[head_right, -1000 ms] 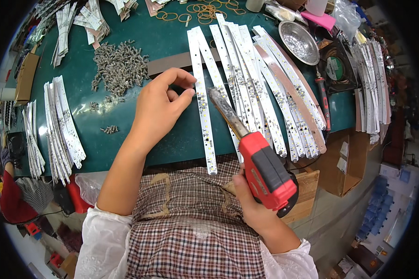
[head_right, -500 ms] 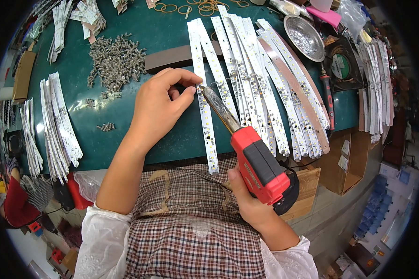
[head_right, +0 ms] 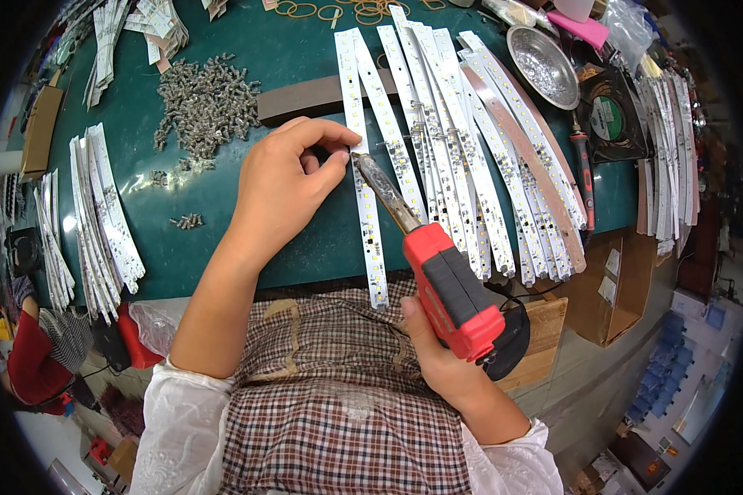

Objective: The person positions small connectors onto LED strips by hand and solders them using a soldering gun.

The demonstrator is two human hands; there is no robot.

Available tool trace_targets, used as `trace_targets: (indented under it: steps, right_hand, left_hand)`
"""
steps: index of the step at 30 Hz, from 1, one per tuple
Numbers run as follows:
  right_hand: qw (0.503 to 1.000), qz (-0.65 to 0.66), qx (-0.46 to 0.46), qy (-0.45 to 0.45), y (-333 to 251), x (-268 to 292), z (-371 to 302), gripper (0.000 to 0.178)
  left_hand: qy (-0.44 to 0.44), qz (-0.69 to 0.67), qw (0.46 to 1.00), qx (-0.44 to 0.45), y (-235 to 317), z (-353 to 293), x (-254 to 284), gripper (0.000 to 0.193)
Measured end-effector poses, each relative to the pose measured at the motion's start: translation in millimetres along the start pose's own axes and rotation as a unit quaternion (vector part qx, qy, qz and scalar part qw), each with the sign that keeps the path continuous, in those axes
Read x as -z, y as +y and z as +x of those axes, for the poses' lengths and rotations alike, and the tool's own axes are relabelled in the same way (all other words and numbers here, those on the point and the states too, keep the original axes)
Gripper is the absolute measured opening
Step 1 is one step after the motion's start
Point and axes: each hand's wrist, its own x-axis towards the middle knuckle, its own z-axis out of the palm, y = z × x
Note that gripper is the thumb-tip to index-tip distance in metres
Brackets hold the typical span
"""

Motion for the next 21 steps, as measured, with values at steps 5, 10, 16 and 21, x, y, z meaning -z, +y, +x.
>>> trace_targets:
  steps: [5,10,16,21]
  right_hand:
    - [0.999,-0.027,0.011,-0.019,2.6,1.9,-0.5,0.012]
    - [0.999,-0.030,0.020,-0.015,-1.2,-0.4,0.0,0.012]
    - [1.000,0.014,-0.003,0.001,-5.7,-2.7,0.1,0.012]
    - [1.000,0.004,0.018,0.026,-4.9,4.1,-3.0,0.012]
  left_hand:
    - [0.005,0.013,1.000,0.002,0.3,-0.3,-1.4,0.016]
    - [0.014,0.011,1.000,-0.006,-1.2,-1.0,-2.8,0.018]
    - [0.013,0.015,1.000,-0.003,-0.1,-0.6,-2.2,0.018]
    - [0.000,-0.014,1.000,0.019,1.8,0.2,-0.5,0.018]
